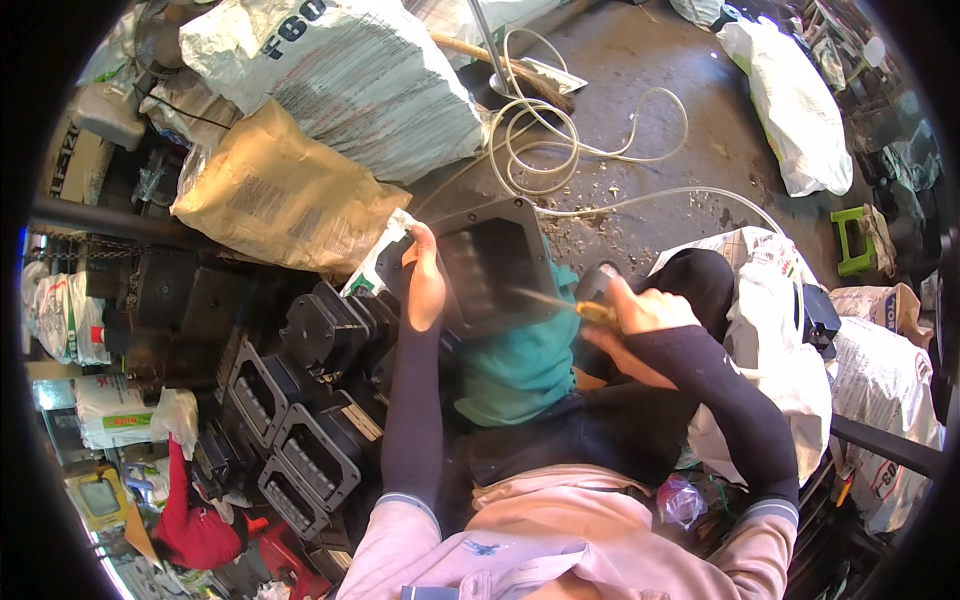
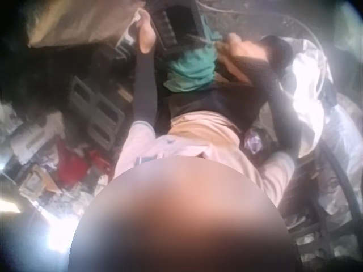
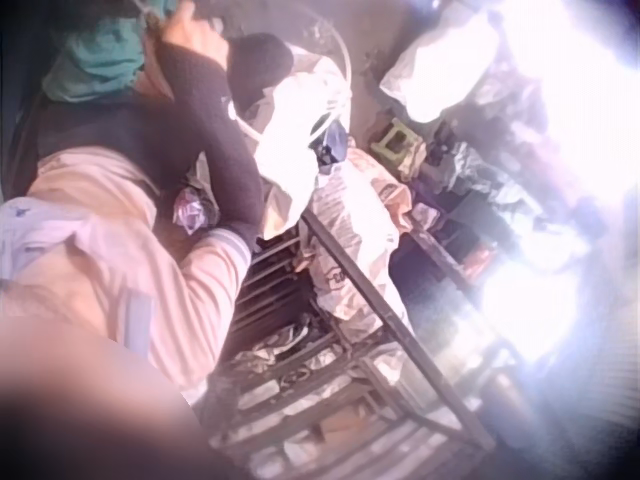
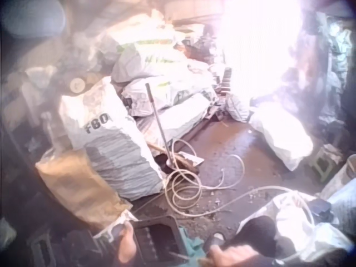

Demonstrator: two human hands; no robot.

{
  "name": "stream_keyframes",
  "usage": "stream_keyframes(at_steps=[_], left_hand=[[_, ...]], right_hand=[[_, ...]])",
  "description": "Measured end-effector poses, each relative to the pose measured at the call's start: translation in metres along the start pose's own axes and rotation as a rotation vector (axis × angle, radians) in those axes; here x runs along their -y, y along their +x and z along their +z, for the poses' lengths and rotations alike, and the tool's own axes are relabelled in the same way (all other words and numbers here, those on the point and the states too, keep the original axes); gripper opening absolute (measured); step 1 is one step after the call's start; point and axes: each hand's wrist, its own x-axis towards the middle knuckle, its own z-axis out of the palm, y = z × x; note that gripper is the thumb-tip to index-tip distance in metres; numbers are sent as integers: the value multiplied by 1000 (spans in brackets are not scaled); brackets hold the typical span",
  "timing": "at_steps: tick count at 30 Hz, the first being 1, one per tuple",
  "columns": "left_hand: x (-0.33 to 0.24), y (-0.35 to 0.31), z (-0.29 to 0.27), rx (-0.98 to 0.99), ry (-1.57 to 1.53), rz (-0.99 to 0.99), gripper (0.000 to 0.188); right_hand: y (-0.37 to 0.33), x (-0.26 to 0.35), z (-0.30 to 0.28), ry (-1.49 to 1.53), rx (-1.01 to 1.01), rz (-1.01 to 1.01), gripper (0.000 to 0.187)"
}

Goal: The person cleans black plastic parts by spraying them with a nozzle and wiping them with a green cloth. The person handles the parts one at a time, turning them over to wipe different sides, and places cleaned parts aside.

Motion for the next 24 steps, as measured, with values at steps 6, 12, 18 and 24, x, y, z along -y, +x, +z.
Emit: stream_keyframes(at_steps=[6,12,18,24], left_hand=[[-17,-12,20,-61,-74,28,53],[-47,-24,36,-155,111,13,59],[-47,-23,37,-214,141,-26,58],[-40,-19,25,-124,32,-16,57]], right_hand=[[1,2,0,-68,37,-60,41],[-31,7,-8,-114,-84,97,40],[-57,-2,1,-64,-455,173,37],[-102,-17,47,-40,224,-195,60]])
